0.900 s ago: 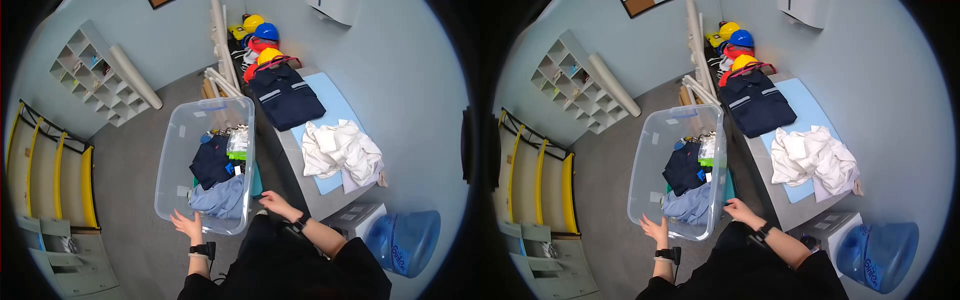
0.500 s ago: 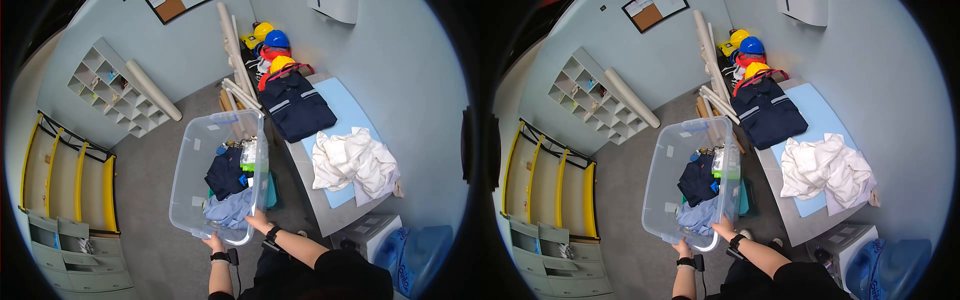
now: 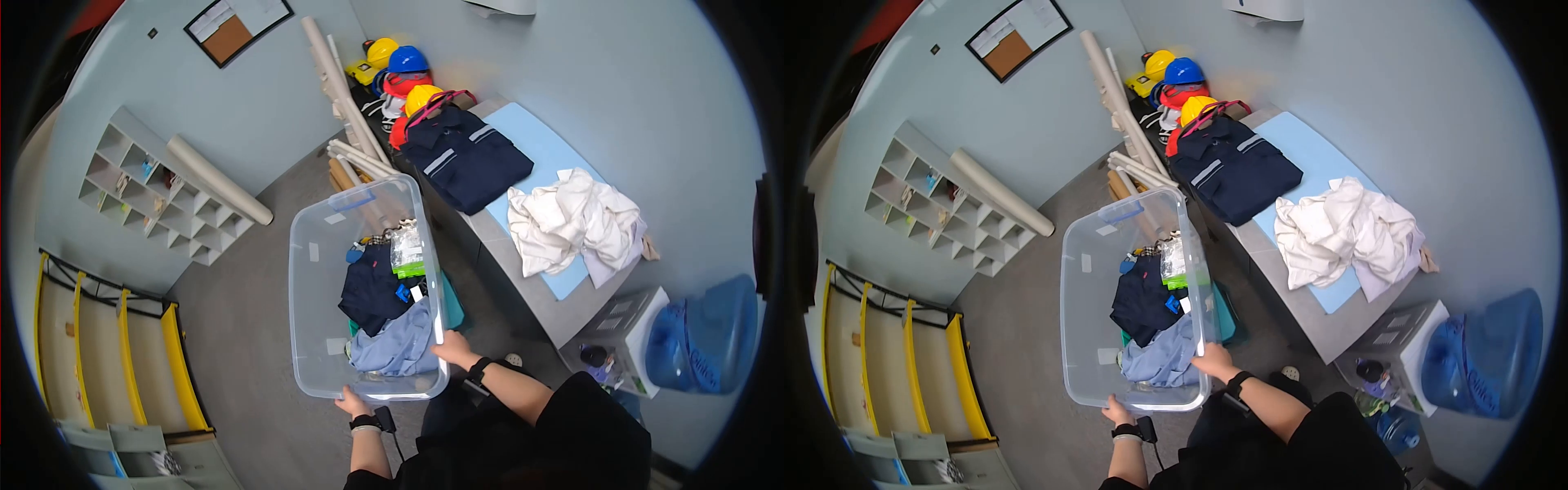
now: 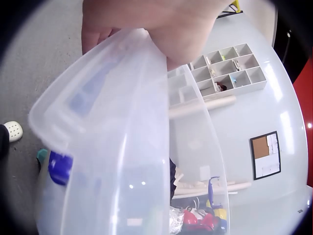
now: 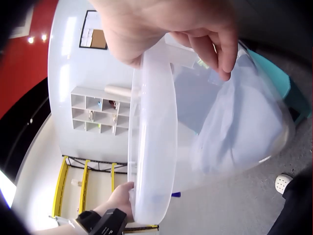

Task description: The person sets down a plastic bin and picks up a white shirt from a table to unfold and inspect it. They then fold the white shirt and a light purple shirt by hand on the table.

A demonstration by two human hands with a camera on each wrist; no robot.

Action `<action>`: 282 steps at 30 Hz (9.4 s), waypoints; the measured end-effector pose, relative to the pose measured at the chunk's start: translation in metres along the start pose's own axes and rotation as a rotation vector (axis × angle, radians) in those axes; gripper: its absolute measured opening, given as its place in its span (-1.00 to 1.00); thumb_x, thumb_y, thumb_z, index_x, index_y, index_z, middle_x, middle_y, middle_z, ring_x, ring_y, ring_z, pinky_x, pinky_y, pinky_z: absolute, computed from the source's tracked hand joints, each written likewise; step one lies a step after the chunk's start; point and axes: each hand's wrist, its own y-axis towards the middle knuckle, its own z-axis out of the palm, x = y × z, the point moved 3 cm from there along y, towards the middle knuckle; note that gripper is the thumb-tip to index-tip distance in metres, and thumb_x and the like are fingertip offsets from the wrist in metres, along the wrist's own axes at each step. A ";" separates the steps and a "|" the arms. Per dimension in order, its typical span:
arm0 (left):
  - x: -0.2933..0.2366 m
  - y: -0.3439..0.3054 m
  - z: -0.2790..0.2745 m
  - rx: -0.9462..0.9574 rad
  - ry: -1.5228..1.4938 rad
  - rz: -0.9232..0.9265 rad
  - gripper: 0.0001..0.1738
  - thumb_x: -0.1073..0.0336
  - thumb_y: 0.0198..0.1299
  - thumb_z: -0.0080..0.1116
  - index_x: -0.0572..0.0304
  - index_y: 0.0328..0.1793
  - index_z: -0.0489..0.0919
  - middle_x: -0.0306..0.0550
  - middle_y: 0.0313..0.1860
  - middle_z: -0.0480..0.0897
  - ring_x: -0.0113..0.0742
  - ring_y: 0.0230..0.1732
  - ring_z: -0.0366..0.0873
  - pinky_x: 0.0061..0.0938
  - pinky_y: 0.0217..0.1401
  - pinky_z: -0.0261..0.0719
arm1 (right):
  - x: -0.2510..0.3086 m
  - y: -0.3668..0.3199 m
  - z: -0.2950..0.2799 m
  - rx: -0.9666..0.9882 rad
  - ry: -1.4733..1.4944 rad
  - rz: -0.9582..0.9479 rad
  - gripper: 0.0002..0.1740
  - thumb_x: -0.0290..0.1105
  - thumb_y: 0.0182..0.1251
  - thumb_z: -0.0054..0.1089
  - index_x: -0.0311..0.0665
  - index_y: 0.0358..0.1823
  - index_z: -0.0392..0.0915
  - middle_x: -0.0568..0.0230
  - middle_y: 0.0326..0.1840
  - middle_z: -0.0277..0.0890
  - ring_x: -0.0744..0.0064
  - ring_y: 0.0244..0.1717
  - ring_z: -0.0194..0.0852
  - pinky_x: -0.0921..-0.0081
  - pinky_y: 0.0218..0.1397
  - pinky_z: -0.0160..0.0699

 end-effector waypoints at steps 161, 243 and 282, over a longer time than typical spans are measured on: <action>-0.075 -0.430 0.463 2.017 0.869 1.367 0.00 -0.13 -0.16 0.17 0.29 0.32 0.04 0.31 0.28 0.09 0.17 0.32 -0.03 0.25 0.20 -0.14 | -0.140 -0.029 -0.354 -1.265 -0.104 0.206 -0.51 -0.39 -0.12 0.15 -0.24 -0.04 0.37 0.08 -0.10 0.30 0.12 -0.11 0.31 0.35 -0.18 0.42; -0.226 -0.510 0.540 2.403 0.191 0.661 -0.78 0.31 0.10 0.06 0.39 -0.40 0.54 -0.09 -0.38 0.56 -0.46 -0.29 0.44 -0.59 -0.20 0.33 | -0.103 -0.153 -0.524 -0.861 0.458 -0.132 -0.74 -0.28 0.00 0.25 -0.36 -0.43 0.56 0.41 -0.57 0.49 0.70 -0.51 0.34 0.65 -0.44 0.34; -0.469 -0.534 0.532 2.423 0.123 0.876 -0.90 0.40 0.06 0.12 0.18 -0.41 0.42 -0.37 -0.47 0.51 -0.69 -0.44 0.39 -0.75 -0.39 0.33 | -0.019 -0.300 -0.594 -1.074 0.397 -0.474 -0.72 -0.41 -0.14 0.33 -0.21 -0.45 0.35 0.49 -0.64 0.40 0.80 -0.60 0.25 0.80 -0.52 0.14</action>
